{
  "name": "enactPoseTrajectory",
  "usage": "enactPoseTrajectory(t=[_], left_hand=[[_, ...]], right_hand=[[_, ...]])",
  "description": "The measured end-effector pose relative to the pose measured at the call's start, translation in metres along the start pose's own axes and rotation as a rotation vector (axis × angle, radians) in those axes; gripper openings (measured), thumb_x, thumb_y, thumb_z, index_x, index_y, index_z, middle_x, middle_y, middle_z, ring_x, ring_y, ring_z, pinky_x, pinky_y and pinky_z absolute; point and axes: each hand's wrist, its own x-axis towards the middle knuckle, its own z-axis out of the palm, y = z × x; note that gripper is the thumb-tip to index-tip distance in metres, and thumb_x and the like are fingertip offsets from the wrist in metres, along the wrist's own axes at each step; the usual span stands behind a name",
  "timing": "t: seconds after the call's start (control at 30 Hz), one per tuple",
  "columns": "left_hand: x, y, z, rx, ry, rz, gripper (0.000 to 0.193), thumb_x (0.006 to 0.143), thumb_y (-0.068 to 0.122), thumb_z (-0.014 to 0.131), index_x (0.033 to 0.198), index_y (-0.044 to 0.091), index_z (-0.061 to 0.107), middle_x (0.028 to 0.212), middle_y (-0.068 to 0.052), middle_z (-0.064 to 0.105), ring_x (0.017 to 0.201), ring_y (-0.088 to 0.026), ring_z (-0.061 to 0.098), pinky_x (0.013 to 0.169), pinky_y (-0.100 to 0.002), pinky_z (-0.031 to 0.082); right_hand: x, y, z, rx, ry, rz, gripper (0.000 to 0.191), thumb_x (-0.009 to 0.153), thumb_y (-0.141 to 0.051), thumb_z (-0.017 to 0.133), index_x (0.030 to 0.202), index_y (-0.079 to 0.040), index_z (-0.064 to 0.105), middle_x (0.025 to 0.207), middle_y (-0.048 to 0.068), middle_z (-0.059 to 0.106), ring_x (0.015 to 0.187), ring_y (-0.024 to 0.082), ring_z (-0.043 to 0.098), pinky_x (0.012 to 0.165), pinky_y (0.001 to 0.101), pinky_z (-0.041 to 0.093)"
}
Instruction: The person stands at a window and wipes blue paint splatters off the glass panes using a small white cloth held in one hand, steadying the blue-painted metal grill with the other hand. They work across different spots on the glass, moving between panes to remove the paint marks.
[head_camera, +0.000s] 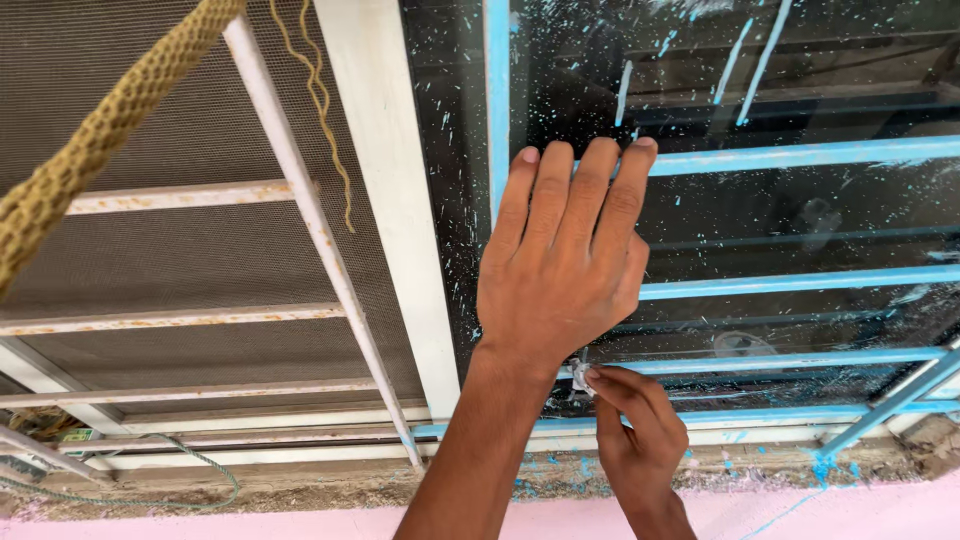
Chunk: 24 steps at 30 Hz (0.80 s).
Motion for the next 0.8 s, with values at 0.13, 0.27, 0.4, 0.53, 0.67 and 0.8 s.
enactPoseTrajectory(t=[0.13, 0.27, 0.4, 0.53, 0.67, 0.8], left_hand=[[-0.002, 0.002, 0.001, 0.003, -0.002, -0.006, 0.051, 0.095, 0.013, 0.069, 0.145, 0.008, 0.061, 0.136, -0.009, 0.060, 0.129, -0.031, 0.056, 0.120, -0.046, 0.040], [-0.002, 0.000, 0.004, 0.012, 0.011, -0.004, 0.051, 0.096, 0.013, 0.069, 0.146, 0.009, 0.061, 0.137, -0.009, 0.060, 0.129, -0.030, 0.056, 0.120, -0.045, 0.040], [-0.002, -0.001, 0.006, 0.015, 0.006, 0.008, 0.052, 0.094, 0.014, 0.069, 0.145, 0.009, 0.061, 0.135, -0.009, 0.061, 0.128, -0.030, 0.057, 0.123, -0.047, 0.041], [-0.002, -0.001, 0.005, 0.022, 0.005, 0.005, 0.052, 0.094, 0.014, 0.069, 0.145, 0.009, 0.061, 0.135, -0.008, 0.062, 0.128, -0.030, 0.057, 0.123, -0.047, 0.041], [-0.003, -0.001, 0.006, 0.013, 0.021, 0.001, 0.052, 0.094, 0.014, 0.069, 0.145, 0.009, 0.061, 0.135, -0.008, 0.061, 0.128, -0.030, 0.057, 0.123, -0.047, 0.041], [-0.004, -0.001, 0.006, 0.010, 0.009, -0.001, 0.052, 0.095, 0.013, 0.069, 0.146, 0.009, 0.061, 0.136, -0.008, 0.061, 0.129, -0.030, 0.057, 0.123, -0.047, 0.041]], right_hand=[[-0.009, 0.002, 0.007, 0.007, 0.077, 0.001, 0.024, 0.085, 0.012, 0.071, 0.104, -0.003, 0.073, 0.108, 0.009, 0.073, 0.096, 0.020, 0.073, 0.082, 0.0288, 0.059], [-0.016, -0.006, 0.027, 0.082, 0.024, -0.016, 0.023, 0.083, 0.011, 0.073, 0.101, -0.002, 0.072, 0.108, 0.009, 0.074, 0.094, 0.019, 0.073, 0.079, 0.0288, 0.058], [-0.018, -0.012, 0.034, 0.185, -0.042, 0.058, 0.021, 0.082, 0.011, 0.073, 0.100, -0.001, 0.075, 0.107, 0.009, 0.075, 0.087, 0.018, 0.073, 0.069, 0.0254, 0.059], [-0.016, -0.009, 0.021, 0.120, -0.066, 0.074, 0.024, 0.080, 0.011, 0.073, 0.100, -0.002, 0.076, 0.110, 0.009, 0.076, 0.090, 0.019, 0.073, 0.073, 0.0274, 0.058], [-0.018, -0.008, 0.014, 0.154, 0.016, 0.121, 0.025, 0.081, 0.010, 0.074, 0.101, -0.004, 0.076, 0.112, 0.007, 0.076, 0.100, 0.019, 0.075, 0.083, 0.0268, 0.062], [-0.021, -0.012, 0.017, 0.146, 0.036, 0.158, 0.028, 0.076, 0.009, 0.077, 0.099, -0.005, 0.078, 0.110, 0.008, 0.075, 0.098, 0.018, 0.074, 0.083, 0.0259, 0.061]])
